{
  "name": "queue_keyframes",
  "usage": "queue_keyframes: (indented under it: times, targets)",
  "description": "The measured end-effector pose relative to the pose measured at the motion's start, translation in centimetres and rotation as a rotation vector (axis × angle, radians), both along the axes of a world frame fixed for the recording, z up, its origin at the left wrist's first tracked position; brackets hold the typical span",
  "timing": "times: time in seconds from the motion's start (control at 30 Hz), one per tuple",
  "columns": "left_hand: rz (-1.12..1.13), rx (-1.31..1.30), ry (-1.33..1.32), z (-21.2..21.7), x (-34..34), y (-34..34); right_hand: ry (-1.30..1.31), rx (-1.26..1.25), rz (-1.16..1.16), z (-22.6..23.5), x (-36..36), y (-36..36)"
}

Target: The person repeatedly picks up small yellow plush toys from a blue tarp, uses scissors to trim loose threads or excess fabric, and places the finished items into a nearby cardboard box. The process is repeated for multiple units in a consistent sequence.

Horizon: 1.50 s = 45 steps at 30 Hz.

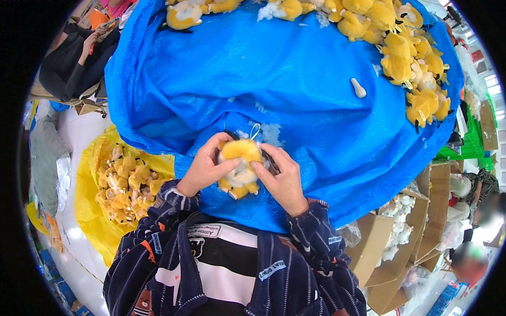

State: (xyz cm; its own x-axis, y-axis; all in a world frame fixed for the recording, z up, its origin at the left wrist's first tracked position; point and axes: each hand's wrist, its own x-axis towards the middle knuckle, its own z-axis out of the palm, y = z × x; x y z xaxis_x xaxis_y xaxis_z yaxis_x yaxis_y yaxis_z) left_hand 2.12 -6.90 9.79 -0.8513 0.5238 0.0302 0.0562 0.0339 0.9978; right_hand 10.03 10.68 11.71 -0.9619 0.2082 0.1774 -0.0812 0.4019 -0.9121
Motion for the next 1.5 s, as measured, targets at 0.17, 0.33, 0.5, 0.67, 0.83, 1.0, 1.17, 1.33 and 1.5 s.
queue_keyframes:
  times: [0.17, 0.33, 0.5, 0.67, 0.83, 1.0, 1.17, 1.33, 1.5]
  targets:
    - [0.066, -0.152, 0.307, -0.1, 0.4, 0.4, 0.125, 0.099, -0.045, 1.1, -1.1, 0.9]
    - [0.045, -0.179, 0.446, 0.4, 0.8, 1.2, -0.075, 0.066, 0.154, 2.9, -3.4, 1.5]
    - [0.144, -0.198, 0.368, -0.3, 0.1, 0.5, -0.310, -0.237, 0.313, 2.6, -3.2, 3.2]
    - [0.190, -0.168, 0.387, -0.5, -1.0, 0.3, -0.123, 0.544, -0.184, 1.0, -1.6, 6.4]
    - [0.039, -0.080, 0.275, -0.5, -1.2, -0.2, -0.335, 0.057, 0.173, 1.0, -0.2, 1.3]
    - [-0.031, -0.258, 0.159, 0.0, -1.3, -1.5, -0.214, -0.036, 0.087, -1.0, -0.7, -1.7]
    - [0.117, -0.586, 0.397, -2.6, -0.8, 0.1, -0.169, 0.124, 0.063, -2.4, -0.4, -2.9]
    - [-0.023, -0.095, -0.041, -1.7, -1.7, -0.6, -0.137, -0.112, -0.030, -2.2, -0.1, -2.1]
    - [-0.018, 0.135, -0.202, -3.5, -0.3, -0.7, -0.132, -0.281, 0.066, -2.5, -0.4, -0.7]
